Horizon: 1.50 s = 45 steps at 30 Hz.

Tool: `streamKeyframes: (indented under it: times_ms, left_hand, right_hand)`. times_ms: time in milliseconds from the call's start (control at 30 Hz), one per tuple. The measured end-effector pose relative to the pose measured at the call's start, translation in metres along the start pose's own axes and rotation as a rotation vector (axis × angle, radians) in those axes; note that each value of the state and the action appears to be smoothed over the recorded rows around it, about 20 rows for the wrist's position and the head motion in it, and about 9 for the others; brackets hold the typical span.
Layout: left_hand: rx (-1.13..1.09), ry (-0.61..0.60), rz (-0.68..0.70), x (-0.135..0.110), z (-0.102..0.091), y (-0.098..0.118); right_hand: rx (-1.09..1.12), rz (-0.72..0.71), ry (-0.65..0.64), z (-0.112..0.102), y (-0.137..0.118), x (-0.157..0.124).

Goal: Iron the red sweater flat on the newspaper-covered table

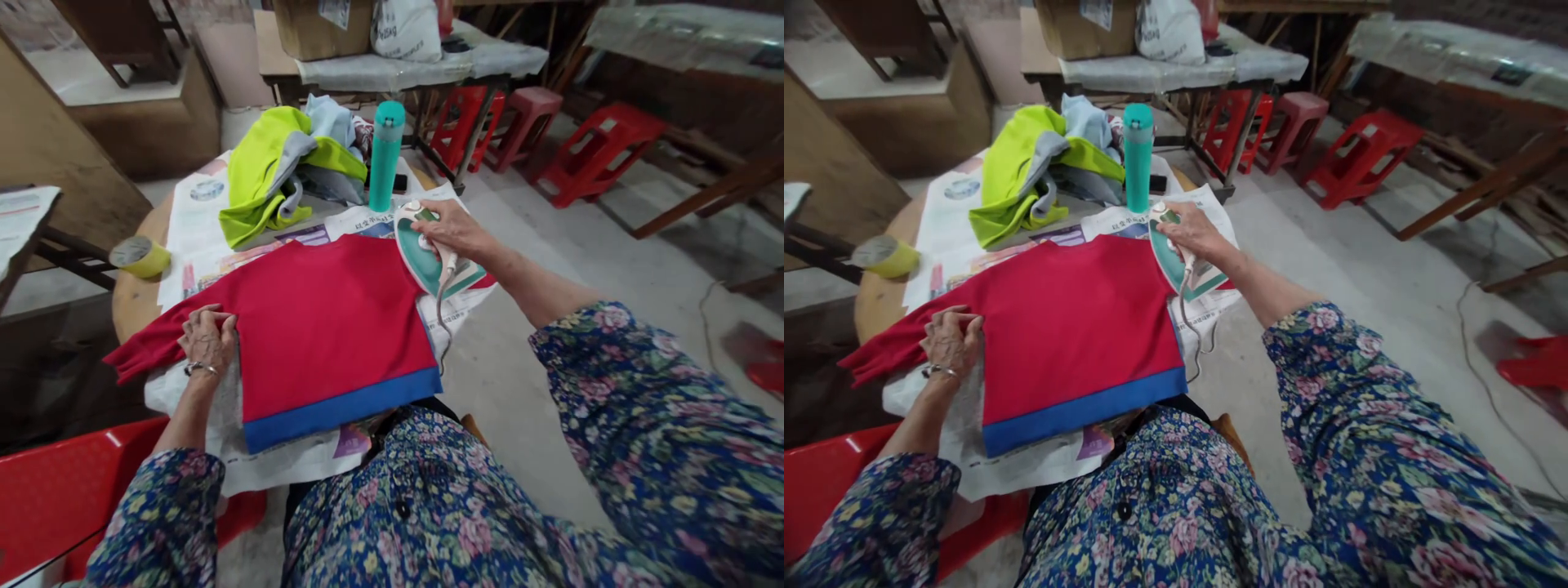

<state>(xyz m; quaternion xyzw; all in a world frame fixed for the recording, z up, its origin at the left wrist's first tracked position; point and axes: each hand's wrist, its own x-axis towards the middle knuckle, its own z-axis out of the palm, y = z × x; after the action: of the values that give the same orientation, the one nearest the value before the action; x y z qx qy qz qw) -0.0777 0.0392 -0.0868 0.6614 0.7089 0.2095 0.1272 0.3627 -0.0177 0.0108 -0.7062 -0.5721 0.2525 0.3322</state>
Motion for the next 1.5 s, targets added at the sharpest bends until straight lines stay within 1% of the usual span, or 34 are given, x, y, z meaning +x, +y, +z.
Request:
streamKeyframes:
  times_ms: [67,133,267,300,367,433,500,567,667,733,833,933,1000,1067,1200,1267,1333,1400,1500]
  left_hand:
    - [0.018,-0.005,-0.013,0.003,0.000,-0.001]
    - [0.026,0.001,-0.012,0.007,0.001,-0.004]
    - [0.023,0.029,0.016,0.013,0.002,-0.012]
    - [0.021,0.032,0.024,0.014,0.003,-0.014]
    - [0.019,0.037,0.032,0.016,0.004,-0.017]
    - [0.015,0.051,0.027,0.018,0.005,-0.018]
    - [0.009,0.062,0.014,0.018,0.005,-0.016]
    - [0.002,0.063,0.003,0.017,0.005,-0.013]
    - [-0.011,0.056,-0.007,0.014,0.003,-0.006]
    - [-0.016,0.039,-0.022,0.011,0.000,-0.001]
    - [-0.030,0.012,-0.031,0.008,-0.002,0.003]
    - [-0.044,0.012,-0.007,0.008,-0.001,0.001]
    - [-0.039,0.017,0.002,0.009,0.001,-0.001]
    - [-0.028,0.022,0.002,0.009,0.002,-0.003]
    - [-0.019,0.026,-0.006,0.008,0.001,-0.002]
    - [-0.011,0.018,-0.008,0.007,0.000,-0.001]
    - [-0.001,0.009,-0.004,0.006,-0.001,-0.001]
    - [0.007,0.004,-0.003,0.005,-0.001,-0.002]
    - [0.004,0.014,-0.008,0.005,0.000,-0.002]
  right_hand:
    - [0.062,0.005,0.044,0.003,-0.005,-0.019]
    - [0.101,-0.002,0.036,0.014,-0.014,-0.042]
    - [0.130,-0.020,-0.157,0.046,-0.030,-0.088]
    - [0.128,-0.034,-0.186,0.052,-0.031,-0.097]
    - [0.110,-0.060,-0.199,0.059,-0.031,-0.109]
    - [0.089,-0.042,-0.185,0.057,-0.025,-0.114]
    - [0.072,0.033,-0.173,0.046,-0.015,-0.110]
    - [0.055,0.101,-0.142,0.030,-0.003,-0.102]
    - [0.036,0.149,-0.026,-0.001,0.017,-0.087]
    - [0.024,0.220,0.058,-0.022,0.028,-0.080]
    - [-0.033,0.317,0.147,-0.047,0.036,-0.076]
    - [-0.119,0.296,0.177,-0.058,0.033,-0.077]
    - [-0.133,0.261,0.185,-0.056,0.028,-0.077]
    - [-0.100,0.211,0.165,-0.048,0.020,-0.072]
    - [0.005,0.101,0.037,-0.015,0.004,-0.048]
    - [0.046,0.082,-0.041,0.002,0.000,-0.034]
    - [0.081,0.082,-0.089,0.013,0.001,-0.023]
    - [0.112,0.095,-0.081,0.014,0.008,-0.018]
    - [0.117,0.124,-0.021,0.000,0.025,-0.018]
